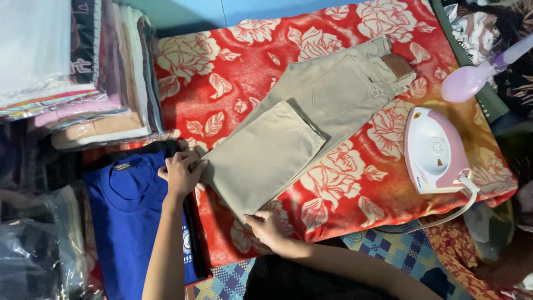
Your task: The person irons a pair of beige trousers laid out on a red floral tablecloth. They use a pink electric iron to smooth the fabric, occasionally spraying water from a bottle to assist. The person folds the trousers in half lengthwise and continues ironing the folded garment.
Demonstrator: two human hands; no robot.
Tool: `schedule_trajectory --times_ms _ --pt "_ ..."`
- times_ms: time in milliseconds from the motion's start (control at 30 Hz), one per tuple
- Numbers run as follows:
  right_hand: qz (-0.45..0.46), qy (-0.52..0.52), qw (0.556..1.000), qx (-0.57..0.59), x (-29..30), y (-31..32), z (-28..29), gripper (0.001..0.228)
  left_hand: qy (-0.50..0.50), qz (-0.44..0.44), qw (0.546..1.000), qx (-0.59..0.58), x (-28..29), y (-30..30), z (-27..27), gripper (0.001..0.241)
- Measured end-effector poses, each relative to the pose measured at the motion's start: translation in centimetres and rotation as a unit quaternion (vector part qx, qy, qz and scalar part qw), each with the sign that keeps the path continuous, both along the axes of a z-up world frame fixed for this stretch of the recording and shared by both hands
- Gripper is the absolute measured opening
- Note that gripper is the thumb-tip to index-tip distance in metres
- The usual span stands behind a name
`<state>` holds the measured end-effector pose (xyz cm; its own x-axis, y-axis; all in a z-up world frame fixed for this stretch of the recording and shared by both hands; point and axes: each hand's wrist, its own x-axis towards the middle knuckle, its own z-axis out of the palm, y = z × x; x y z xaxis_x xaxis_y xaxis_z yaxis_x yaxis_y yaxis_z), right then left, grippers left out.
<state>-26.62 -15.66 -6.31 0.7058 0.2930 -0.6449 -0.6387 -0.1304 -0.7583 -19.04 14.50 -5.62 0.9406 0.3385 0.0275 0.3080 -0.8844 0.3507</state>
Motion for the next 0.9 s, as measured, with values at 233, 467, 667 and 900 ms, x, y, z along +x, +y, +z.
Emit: schedule_trajectory --times_ms 233,467,667,900 --pt "0.066 -0.136 0.98 -0.127 -0.2 0.9 -1.4 0.043 0.119 0.032 0.99 0.068 0.2 -1.5 2.0 0.032" --pt "0.051 -0.443 0.888 -0.108 5.9 -3.1 5.2 0.017 -0.108 0.144 0.977 0.116 -0.9 -12.5 6.2 0.086" --pt "0.337 -0.668 0.621 -0.234 17.5 -1.1 5.5 0.057 0.12 0.053 0.991 0.038 -1.5 -21.4 5.3 0.084" --pt "0.395 -0.573 0.622 -0.359 26.3 -6.5 5.4 0.066 0.143 0.056 0.987 0.057 -1.1 -21.5 5.8 0.094"
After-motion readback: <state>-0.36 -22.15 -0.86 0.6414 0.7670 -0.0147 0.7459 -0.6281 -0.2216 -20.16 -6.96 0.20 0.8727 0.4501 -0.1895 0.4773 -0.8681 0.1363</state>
